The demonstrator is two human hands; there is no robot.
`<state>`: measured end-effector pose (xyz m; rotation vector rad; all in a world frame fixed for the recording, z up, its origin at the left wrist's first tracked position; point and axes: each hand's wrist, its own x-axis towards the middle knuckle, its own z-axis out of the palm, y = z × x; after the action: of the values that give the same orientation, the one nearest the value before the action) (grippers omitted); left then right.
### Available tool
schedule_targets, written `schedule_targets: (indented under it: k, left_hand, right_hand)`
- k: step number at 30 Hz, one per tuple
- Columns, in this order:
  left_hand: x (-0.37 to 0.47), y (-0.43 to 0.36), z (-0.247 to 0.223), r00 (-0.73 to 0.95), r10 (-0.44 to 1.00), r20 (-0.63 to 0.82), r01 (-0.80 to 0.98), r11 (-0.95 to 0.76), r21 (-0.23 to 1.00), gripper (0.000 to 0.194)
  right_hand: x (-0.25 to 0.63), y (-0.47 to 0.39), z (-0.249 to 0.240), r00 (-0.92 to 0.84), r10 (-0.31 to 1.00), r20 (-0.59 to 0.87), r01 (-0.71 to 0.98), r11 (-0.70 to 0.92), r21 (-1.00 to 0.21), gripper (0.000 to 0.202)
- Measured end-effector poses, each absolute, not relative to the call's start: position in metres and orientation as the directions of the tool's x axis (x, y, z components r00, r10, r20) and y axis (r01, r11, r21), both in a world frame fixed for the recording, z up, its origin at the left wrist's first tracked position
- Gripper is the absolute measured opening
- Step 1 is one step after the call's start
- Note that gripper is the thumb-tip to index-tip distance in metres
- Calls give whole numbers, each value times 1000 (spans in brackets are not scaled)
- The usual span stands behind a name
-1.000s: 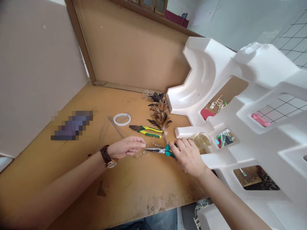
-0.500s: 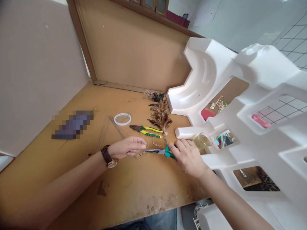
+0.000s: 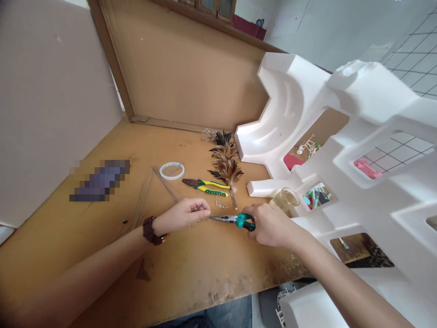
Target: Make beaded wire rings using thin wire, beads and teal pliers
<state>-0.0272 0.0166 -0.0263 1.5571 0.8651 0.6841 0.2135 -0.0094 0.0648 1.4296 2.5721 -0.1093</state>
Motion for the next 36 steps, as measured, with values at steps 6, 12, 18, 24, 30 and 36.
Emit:
schedule_targets:
  k: [6, 12, 18, 24, 30, 36]
  left_hand:
    - [-43, 25, -17, 648, 759, -68, 180, -66, 981, 31]
    - [-45, 24, -17, 667, 745, 25, 234, -242, 942, 30]
    - [-41, 29, -26, 650, 760, -27, 214, -148, 966, 31]
    - [-39, 27, -28, 678, 731, -78, 117, -3, 993, 33]
    - [-39, 26, -28, 696, 710, -112, 96, 62, 993, 35]
    - [-40, 26, -28, 699, 705, -119, 86, 83, 993, 35]
  right_hand:
    - [230, -11, 63, -529, 829, -180, 836, 545, 53, 24]
    - [233, -12, 61, -608, 790, -78, 785, 613, 90, 30]
    - [225, -18, 62, -706, 695, 135, 684, 619, 386, 33]
    - [217, -23, 56, -810, 578, 96, 538, 670, 512, 41]
    - [209, -20, 57, -827, 552, 105, 513, 665, 543, 38]
    - [208, -19, 57, -835, 539, 113, 504, 665, 551, 38]
